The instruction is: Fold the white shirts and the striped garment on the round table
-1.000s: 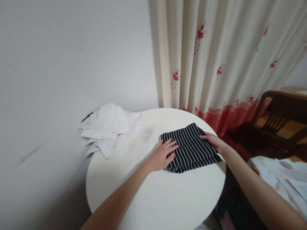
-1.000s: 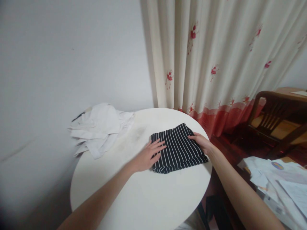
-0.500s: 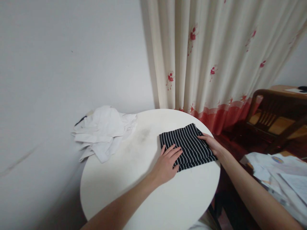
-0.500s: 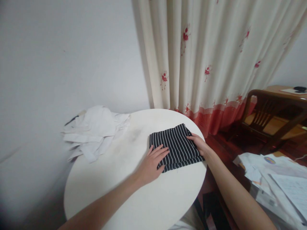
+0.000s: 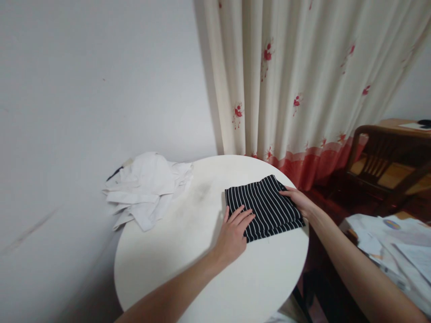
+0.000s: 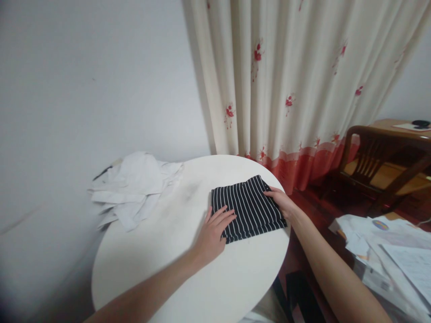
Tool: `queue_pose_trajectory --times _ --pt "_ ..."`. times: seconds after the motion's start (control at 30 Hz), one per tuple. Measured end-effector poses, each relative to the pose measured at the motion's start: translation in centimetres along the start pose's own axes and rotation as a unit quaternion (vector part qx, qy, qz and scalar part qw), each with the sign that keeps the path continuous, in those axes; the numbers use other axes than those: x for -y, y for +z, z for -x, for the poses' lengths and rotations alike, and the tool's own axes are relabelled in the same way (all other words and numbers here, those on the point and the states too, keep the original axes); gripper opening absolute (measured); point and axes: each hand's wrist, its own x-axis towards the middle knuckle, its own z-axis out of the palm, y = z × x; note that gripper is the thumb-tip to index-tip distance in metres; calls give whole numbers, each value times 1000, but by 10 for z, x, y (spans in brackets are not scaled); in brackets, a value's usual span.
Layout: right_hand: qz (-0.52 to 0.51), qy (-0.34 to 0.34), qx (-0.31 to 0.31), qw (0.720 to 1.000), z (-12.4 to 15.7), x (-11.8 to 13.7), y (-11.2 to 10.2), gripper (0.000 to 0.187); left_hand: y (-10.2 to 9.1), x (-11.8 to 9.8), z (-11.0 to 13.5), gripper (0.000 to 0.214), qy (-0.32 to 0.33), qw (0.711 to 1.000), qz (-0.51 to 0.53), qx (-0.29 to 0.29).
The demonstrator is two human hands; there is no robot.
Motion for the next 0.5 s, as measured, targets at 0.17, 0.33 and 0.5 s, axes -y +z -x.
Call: queue_pose_trajectory --times 0.17,0.33,0.5 --pt "99 -34 -32 994 -2 4 -8 32 0 1 -2 76 20 999 -16 29" --pt "235 -97 -94 962 -4 -8 -14 31 1 3 0 71 19 998 -31 44" --pt "380 -177 -141 897 -4 -16 -22 34 -2 6 1 69 44 997 -25 56"
